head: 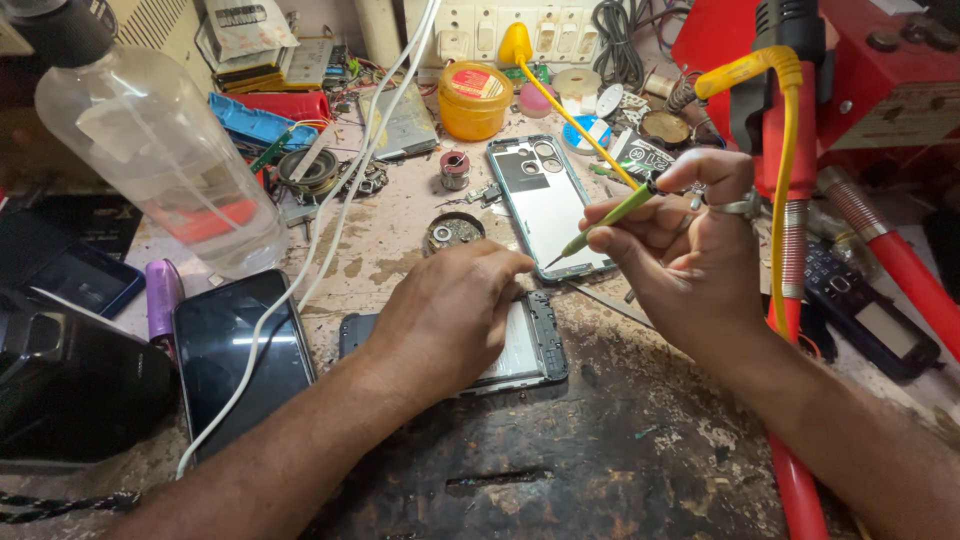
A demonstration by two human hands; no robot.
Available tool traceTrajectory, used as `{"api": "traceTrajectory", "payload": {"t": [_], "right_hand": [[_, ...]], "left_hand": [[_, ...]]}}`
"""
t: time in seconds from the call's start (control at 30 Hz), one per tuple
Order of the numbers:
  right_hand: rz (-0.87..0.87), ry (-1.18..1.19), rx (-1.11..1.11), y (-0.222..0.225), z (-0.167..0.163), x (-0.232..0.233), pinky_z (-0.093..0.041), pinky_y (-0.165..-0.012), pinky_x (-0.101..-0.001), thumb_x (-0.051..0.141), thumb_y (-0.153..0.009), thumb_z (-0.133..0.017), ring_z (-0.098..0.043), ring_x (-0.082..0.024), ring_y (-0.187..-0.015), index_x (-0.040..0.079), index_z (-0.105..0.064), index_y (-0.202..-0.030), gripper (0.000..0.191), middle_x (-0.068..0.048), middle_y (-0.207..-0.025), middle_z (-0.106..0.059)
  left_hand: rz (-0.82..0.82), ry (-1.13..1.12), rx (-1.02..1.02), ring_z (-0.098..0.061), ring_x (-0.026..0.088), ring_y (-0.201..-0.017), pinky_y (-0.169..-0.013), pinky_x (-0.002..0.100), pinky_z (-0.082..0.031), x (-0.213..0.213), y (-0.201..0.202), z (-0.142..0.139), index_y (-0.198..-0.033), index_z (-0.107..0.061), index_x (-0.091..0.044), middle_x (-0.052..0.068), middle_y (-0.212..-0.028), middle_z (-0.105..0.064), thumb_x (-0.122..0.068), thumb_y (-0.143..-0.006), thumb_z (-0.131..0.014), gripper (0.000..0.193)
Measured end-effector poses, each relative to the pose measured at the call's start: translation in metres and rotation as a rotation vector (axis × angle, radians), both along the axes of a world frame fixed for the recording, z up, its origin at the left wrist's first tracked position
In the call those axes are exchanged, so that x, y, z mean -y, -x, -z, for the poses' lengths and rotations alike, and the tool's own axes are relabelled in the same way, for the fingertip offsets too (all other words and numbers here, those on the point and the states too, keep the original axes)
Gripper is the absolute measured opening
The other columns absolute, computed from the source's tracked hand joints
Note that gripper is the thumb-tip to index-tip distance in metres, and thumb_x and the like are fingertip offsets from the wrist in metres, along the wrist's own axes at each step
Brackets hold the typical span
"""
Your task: The person uses a precision screwdriver to remove screws from a disassembled smartphone, then uses tweezers to lift and reposition a small internal component. They apply a green adhesive or sealant along the edge of the phone's frame and finally place the back cover onto the device.
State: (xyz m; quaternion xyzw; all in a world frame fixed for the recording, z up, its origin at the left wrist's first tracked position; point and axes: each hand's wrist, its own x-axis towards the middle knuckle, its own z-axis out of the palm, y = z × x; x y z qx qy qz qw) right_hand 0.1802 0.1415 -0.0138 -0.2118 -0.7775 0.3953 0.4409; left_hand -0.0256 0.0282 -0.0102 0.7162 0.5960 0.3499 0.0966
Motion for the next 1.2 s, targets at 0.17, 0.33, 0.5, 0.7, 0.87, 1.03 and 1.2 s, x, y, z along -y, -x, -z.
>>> {"api": "traceTrajectory", "payload": {"t": [0.17, 0.33, 0.5, 0.7, 0.87, 1.03, 1.2], "right_hand": [[-0.023, 0.0, 0.009, 0.001, 0.002, -0.002, -0.063, -0.1, -0.033, -0.006, -0.101, -0.069, -0.075, -0.022, -0.111, 0.013, -0.024, -0.122, 0.053, -0.021, -0.112, -0.073], [-0.013, -0.04, -0.025, 0.0, -0.001, -0.001, -0.064, -0.102, -0.0347, -0.007, -0.101, -0.07, -0.076, -0.023, -0.111, 0.013, -0.025, -0.123, 0.054, -0.022, -0.111, -0.073], [-0.005, -0.032, -0.018, -0.001, -0.006, 0.004, -0.064, -0.102, -0.0343, -0.008, -0.101, -0.07, -0.076, -0.024, -0.113, 0.012, -0.024, -0.124, 0.055, -0.023, -0.112, -0.073], [-0.04, -0.134, 0.004, -0.003, -0.011, 0.01, -0.068, -0.099, -0.035, -0.01, -0.103, -0.067, -0.077, -0.026, -0.112, 0.012, -0.023, -0.125, 0.054, -0.025, -0.111, -0.073], [-0.064, -0.12, -0.021, -0.004, -0.011, 0.014, -0.067, -0.1, -0.0355, -0.01, -0.103, -0.067, -0.077, -0.027, -0.114, 0.012, -0.023, -0.126, 0.054, -0.026, -0.112, -0.073], [-0.082, -0.098, -0.04, -0.006, -0.01, 0.015, -0.067, -0.101, -0.0356, -0.01, -0.104, -0.066, -0.077, -0.027, -0.115, 0.013, -0.023, -0.126, 0.054, -0.027, -0.115, -0.073], [-0.083, -0.095, -0.047, -0.006, -0.008, 0.014, -0.067, -0.1, -0.0353, -0.009, -0.103, -0.066, -0.077, -0.027, -0.114, 0.012, -0.023, -0.127, 0.054, -0.026, -0.115, -0.074]], "left_hand": [[0.021, -0.005, -0.01, -0.07, 0.035, -0.095, -0.084, 0.047, -0.054, 0.0, 0.0, 0.002, -0.109, -0.075, -0.005, 0.015, -0.099, -0.074, -0.011, -0.092, -0.062, 0.022], [0.006, -0.015, 0.012, -0.071, 0.035, -0.094, -0.083, 0.046, -0.054, 0.0, 0.0, 0.001, -0.113, -0.073, -0.005, 0.015, -0.101, -0.073, -0.012, -0.092, -0.062, 0.025], [-0.047, 0.099, 0.016, -0.074, 0.026, -0.084, -0.08, 0.04, -0.058, -0.003, -0.001, 0.001, -0.118, -0.071, -0.007, 0.011, -0.106, -0.073, -0.019, -0.091, -0.07, 0.03], [-0.082, 0.148, 0.054, -0.074, 0.019, -0.084, -0.078, 0.035, -0.059, -0.006, -0.005, 0.002, -0.109, -0.076, -0.011, 0.007, -0.104, -0.074, -0.026, -0.081, -0.082, 0.033], [-0.099, 0.079, 0.112, -0.074, 0.019, -0.08, -0.075, 0.034, -0.057, -0.005, -0.005, -0.001, -0.096, -0.08, -0.011, 0.007, -0.093, -0.076, -0.026, -0.077, -0.084, 0.024], [-0.095, 0.048, 0.168, -0.074, 0.018, -0.079, -0.073, 0.035, -0.058, -0.004, -0.005, -0.002, -0.092, -0.081, -0.012, 0.006, -0.088, -0.077, -0.021, -0.082, -0.081, 0.014], [-0.098, 0.022, 0.189, -0.075, 0.017, -0.076, -0.07, 0.034, -0.058, -0.003, -0.005, -0.002, -0.09, -0.082, -0.012, 0.006, -0.085, -0.078, -0.019, -0.083, -0.08, 0.01]]}}
